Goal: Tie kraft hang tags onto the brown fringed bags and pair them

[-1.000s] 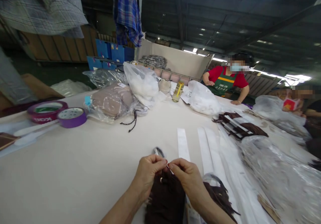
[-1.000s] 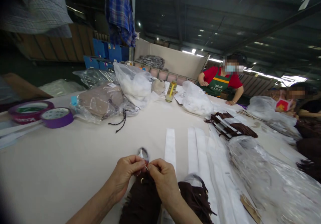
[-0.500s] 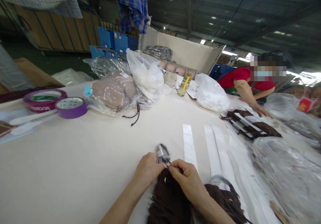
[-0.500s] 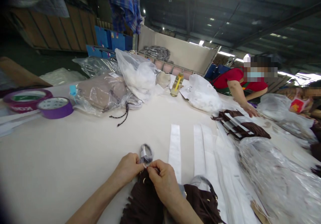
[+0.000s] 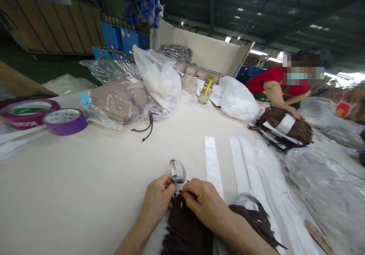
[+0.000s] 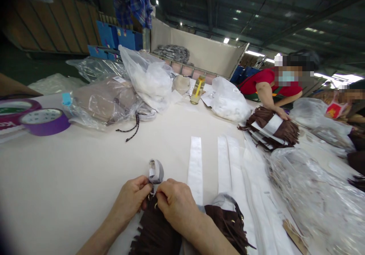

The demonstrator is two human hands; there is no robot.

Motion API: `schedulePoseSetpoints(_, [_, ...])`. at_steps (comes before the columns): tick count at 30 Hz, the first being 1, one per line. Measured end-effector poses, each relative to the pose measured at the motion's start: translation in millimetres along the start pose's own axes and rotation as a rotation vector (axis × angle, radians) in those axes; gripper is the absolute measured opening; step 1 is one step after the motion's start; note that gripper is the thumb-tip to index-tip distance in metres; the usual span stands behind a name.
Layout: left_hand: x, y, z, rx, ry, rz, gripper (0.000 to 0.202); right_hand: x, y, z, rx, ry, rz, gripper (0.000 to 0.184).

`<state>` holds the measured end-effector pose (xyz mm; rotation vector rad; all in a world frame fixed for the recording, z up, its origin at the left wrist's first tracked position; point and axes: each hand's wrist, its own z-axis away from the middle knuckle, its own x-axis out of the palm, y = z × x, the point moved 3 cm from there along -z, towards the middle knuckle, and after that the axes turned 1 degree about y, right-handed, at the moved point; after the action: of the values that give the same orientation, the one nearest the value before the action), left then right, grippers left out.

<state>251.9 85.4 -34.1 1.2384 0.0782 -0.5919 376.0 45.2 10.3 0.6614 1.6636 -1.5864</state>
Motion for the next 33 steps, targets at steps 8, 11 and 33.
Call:
schedulePoseSetpoints(8, [-1.8,-3,-1,0.034,0.021,0.082,0.015,2,2,-12,-0.09,-0.094,0.012,0.016])
schedulePoseSetpoints(11, [-2.3,-5,0,0.025,0.036,0.083,0.015,3,5,-13,-0.039,-0.115,-0.004,0.013])
schedulePoseSetpoints(33, [-2.6,-4,1,0.022,0.065,0.088,0.015,16,5,-11,-0.07,-0.045,-0.026,0.017])
